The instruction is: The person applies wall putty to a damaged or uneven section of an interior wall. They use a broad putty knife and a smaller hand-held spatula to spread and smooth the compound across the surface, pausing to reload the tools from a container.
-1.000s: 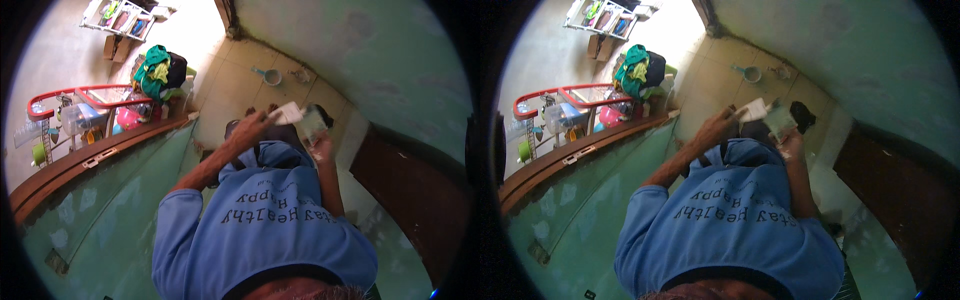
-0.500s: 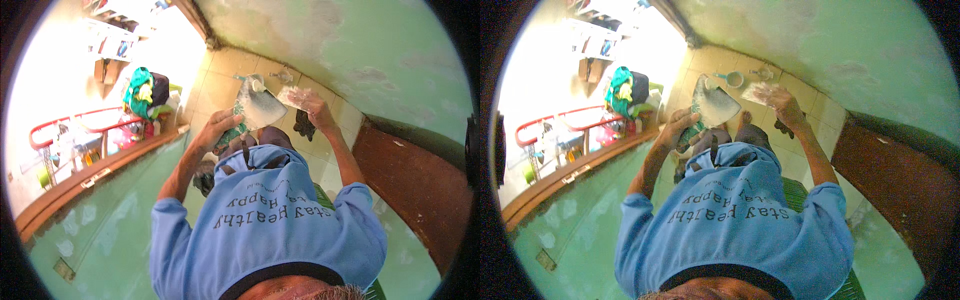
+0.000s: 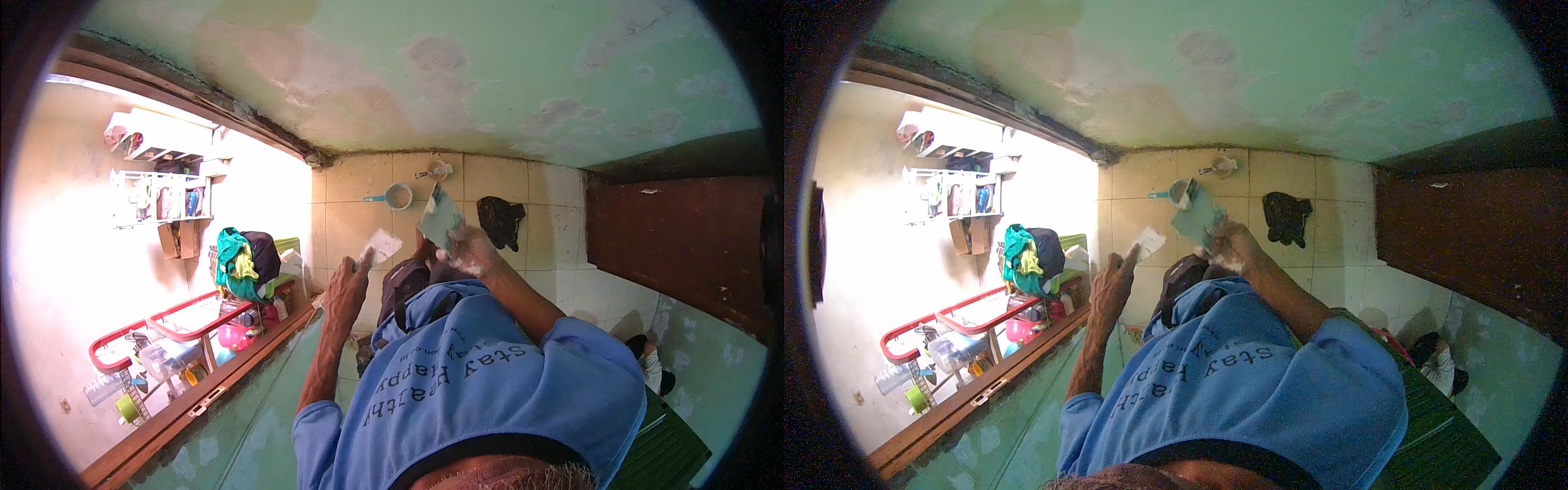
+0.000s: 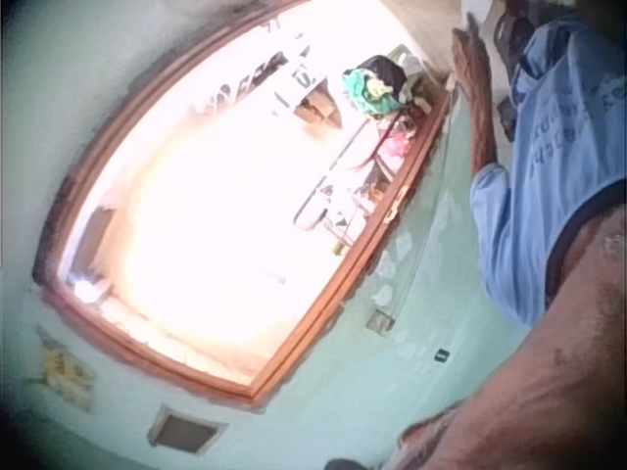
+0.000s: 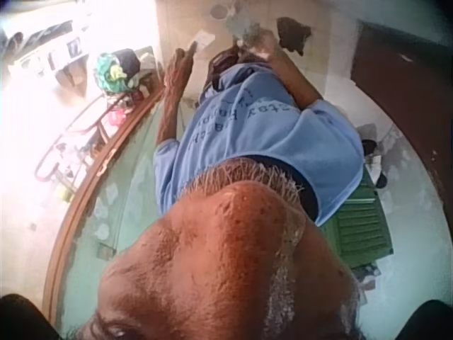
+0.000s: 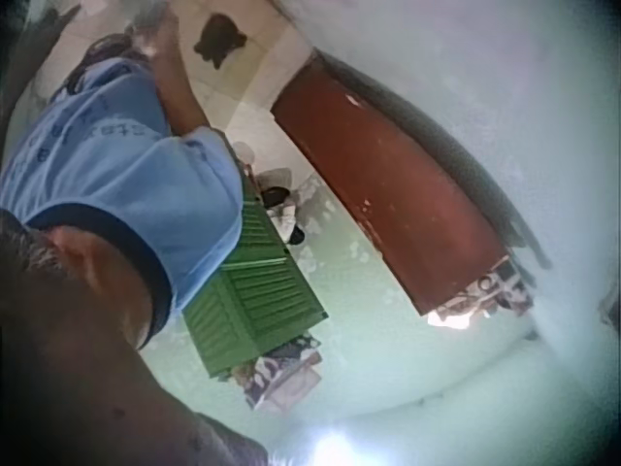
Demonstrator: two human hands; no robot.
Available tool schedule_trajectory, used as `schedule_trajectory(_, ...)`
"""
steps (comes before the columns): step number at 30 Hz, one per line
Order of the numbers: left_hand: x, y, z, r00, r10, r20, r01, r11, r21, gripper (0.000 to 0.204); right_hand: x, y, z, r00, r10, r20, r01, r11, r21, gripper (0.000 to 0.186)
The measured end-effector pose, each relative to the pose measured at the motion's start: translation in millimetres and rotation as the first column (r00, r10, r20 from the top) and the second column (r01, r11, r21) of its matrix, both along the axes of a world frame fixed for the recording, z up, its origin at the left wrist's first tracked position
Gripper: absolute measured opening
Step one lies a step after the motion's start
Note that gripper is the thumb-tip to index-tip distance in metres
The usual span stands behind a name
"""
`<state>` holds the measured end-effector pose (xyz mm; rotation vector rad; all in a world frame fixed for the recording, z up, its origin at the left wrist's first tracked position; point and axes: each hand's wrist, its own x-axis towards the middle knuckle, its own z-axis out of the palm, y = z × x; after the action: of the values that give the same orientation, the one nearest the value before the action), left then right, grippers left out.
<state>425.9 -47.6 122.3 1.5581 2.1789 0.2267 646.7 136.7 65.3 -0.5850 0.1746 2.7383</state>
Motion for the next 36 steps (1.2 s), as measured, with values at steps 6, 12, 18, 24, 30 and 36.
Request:
schedule_trajectory(6, -13, 33, 28, 0.392, 0.398, 0.830, -0.176, 0.917, -0.357, 0.028, -36, 50, 82, 0.976, -0.135, 0.168, -0.205, -0.334, 0.920, 0.038)
schedule_trajectory(12, -48, 36, 58, 0.229, 0.191, 0.954, -0.242, 0.961, -0.134, 0.033, -29, 91, 73, 0.923, -0.368, 0.109, -0.382, -0.849, 0.364, 0.030)
schedule_trajectory(18, -93, 52, 76, 0.622, -0.001, 0.783, -0.270, 0.939, 0.216, 0.026, -45, 35, 27, 0.880, -0.216, 0.422, -0.138, 0.735, 0.664, 0.029)
schedule_trajectory(24, -114, 52, 34, 0.960, -0.072, 0.270, -0.028, 0.937, 0.347, 0.051, -129, -21, 40, 0.938, -0.238, 0.253, 0.123, 0.908, 0.402, 0.035)
schedule_trajectory(30, -150, 0, -78, 0.969, -0.170, 0.178, 0.158, 0.984, 0.083, 0.050, -108, 13, 39, 0.948, -0.209, -0.242, 0.260, 0.944, 0.203, 0.026)
schedule_trajectory(36, -91, -5, -143, 0.693, 0.377, 0.614, -0.400, 0.910, -0.109, 0.025, -73, 32, -4, 0.931, -0.328, 0.156, 0.290, 0.930, 0.224, 0.039)
